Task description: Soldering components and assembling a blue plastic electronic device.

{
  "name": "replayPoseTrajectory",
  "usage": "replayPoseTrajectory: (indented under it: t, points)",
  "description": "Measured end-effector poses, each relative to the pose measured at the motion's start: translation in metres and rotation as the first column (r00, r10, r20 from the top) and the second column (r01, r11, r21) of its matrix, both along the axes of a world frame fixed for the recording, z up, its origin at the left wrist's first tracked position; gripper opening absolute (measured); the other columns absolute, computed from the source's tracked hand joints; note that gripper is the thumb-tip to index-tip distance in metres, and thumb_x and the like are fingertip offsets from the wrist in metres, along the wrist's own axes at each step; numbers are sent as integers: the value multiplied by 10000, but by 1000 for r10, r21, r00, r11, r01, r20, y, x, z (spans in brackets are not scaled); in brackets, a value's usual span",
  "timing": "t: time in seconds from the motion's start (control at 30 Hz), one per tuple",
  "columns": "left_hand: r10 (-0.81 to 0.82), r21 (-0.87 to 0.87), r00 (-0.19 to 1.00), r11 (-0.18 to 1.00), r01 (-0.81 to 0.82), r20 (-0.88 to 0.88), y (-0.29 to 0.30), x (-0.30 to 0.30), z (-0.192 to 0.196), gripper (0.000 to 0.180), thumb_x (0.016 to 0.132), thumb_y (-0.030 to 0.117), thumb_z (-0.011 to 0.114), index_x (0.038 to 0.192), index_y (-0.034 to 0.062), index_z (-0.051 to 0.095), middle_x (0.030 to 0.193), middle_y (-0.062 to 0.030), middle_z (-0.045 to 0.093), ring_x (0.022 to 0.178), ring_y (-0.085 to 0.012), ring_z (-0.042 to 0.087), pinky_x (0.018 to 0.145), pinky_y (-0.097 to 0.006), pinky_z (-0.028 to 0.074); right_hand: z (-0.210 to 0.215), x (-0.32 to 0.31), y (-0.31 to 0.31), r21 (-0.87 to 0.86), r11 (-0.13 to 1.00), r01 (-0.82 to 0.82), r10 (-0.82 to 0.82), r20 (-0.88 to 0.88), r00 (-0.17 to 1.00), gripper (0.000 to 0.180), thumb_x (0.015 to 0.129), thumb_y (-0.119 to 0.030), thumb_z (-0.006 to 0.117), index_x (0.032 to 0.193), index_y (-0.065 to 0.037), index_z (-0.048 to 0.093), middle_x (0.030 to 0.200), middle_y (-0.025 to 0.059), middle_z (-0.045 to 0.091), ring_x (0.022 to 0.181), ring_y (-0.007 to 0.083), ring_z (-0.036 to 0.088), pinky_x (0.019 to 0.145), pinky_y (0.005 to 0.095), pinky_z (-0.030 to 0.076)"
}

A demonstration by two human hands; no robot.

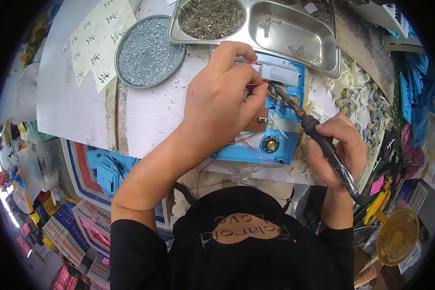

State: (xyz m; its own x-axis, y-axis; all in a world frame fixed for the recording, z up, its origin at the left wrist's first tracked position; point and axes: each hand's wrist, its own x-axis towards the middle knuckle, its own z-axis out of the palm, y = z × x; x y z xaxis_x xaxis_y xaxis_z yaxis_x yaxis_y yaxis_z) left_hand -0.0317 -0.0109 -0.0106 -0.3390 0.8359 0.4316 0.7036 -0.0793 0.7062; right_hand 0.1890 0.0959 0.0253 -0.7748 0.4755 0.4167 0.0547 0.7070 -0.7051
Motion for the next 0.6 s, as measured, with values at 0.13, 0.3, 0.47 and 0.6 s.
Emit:
replayPoseTrajectory:
  t: [0.13,0.3,0.47,0.6]
  points:
    - [3,9,1000,1000,-3,-5,0,0,-1,110,783,26,787,836,2,694,1094,-96,632,724,-166,599,631,-278,487,0,0,0,-5,1000,4,-4,-7,1000,309,714,11,798,993,-7,666,751,103,661,605,199,578,557,290,446]
    - [8,10,1000,1000,-8,-2,1,0,-1,115,776,29,786,838,2,693,1092,-97,632,735,-175,608,638,-286,494,2,-1,0,-12,1000,-5,5,-2,1000,310,717,12,799,995,-9,663,754,106,659,610,200,578,561,290,446]
    - [13,10,1000,1000,-13,-24,1,1,-1,112,776,25,781,837,0,691,1091,-98,630,747,-176,618,641,-285,500,1,0,1,-18,1000,-11,11,3,1000,312,723,11,801,1001,-12,661,758,106,662,614,200,579,565,291,449]
    - [21,-20,1000,1000,-20,16,0,2,-1,113,774,27,779,838,-3,691,1094,-100,627,752,-181,622,643,-286,505,2,0,1,-12,1000,-12,12,-2,1000,308,725,9,803,998,-12,662,765,109,667,616,200,582,566,292,452]
